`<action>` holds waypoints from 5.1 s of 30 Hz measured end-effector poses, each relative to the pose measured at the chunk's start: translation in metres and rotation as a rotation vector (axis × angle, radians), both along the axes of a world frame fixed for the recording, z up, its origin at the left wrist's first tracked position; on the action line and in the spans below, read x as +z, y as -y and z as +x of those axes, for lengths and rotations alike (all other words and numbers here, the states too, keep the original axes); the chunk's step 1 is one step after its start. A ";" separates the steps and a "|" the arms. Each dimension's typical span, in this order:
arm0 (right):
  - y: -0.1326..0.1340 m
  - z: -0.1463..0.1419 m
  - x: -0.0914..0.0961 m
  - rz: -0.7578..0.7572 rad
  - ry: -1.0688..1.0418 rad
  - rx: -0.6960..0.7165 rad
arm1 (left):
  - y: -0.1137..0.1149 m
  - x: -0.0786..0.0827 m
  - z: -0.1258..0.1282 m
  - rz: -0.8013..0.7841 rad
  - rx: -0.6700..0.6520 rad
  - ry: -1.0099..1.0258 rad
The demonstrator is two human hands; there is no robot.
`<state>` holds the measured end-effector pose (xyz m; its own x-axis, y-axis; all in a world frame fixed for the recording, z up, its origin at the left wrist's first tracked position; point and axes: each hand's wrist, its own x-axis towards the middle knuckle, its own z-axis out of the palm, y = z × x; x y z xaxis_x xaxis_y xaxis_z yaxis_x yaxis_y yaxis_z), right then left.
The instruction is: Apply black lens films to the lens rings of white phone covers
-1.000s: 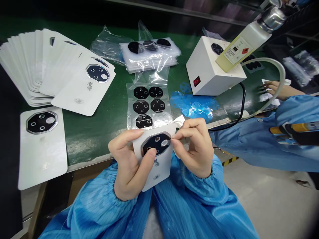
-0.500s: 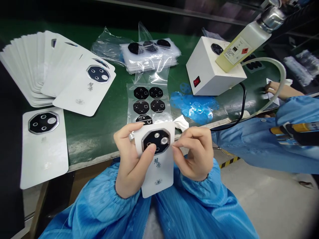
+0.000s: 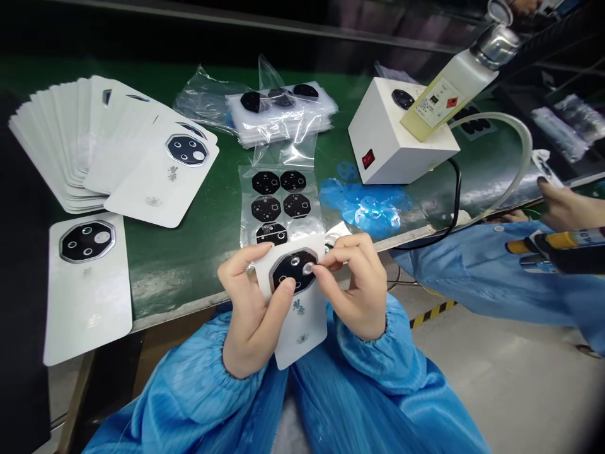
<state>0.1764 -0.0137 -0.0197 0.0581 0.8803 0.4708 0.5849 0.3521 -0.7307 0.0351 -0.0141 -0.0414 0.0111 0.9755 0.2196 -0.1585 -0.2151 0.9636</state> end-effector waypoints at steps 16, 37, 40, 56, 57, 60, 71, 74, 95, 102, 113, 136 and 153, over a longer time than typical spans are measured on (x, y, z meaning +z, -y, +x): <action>0.002 -0.009 -0.001 -0.123 -0.196 0.034 | 0.001 -0.001 0.010 0.098 -0.290 0.348; -0.004 -0.011 -0.007 -0.294 -0.436 0.087 | -0.003 -0.005 0.013 0.189 -0.230 0.361; -0.004 -0.013 -0.005 -0.299 -0.430 0.082 | -0.002 -0.009 0.012 0.241 -0.247 0.312; 0.007 -0.022 -0.014 0.242 -0.046 -0.029 | 0.004 -0.001 0.014 0.071 -0.222 0.405; 0.007 -0.022 -0.013 0.266 -0.019 -0.034 | 0.005 0.000 0.014 0.042 -0.223 0.419; 0.005 -0.022 -0.013 0.304 0.049 -0.041 | 0.005 0.002 0.013 -0.034 -0.216 0.460; 0.011 -0.017 -0.025 0.437 -0.034 -0.107 | 0.007 0.007 0.017 -0.032 -0.252 0.552; 0.014 -0.014 -0.023 0.285 -0.178 -0.045 | 0.007 0.007 0.018 -0.024 -0.267 0.558; 0.011 -0.017 -0.013 0.231 0.074 -0.094 | 0.008 0.004 0.019 -0.167 -0.253 0.531; 0.013 -0.014 -0.022 0.430 0.291 -0.084 | 0.009 0.007 0.014 -0.240 -0.250 0.560; 0.018 -0.001 -0.024 0.549 0.362 0.179 | 0.006 0.012 0.013 -0.401 -0.353 0.689; 0.014 -0.003 -0.005 0.393 0.192 0.030 | 0.008 0.014 0.015 -0.379 -0.370 0.657; 0.013 -0.008 -0.018 0.528 0.217 0.034 | 0.014 0.019 0.012 -0.434 -0.453 0.658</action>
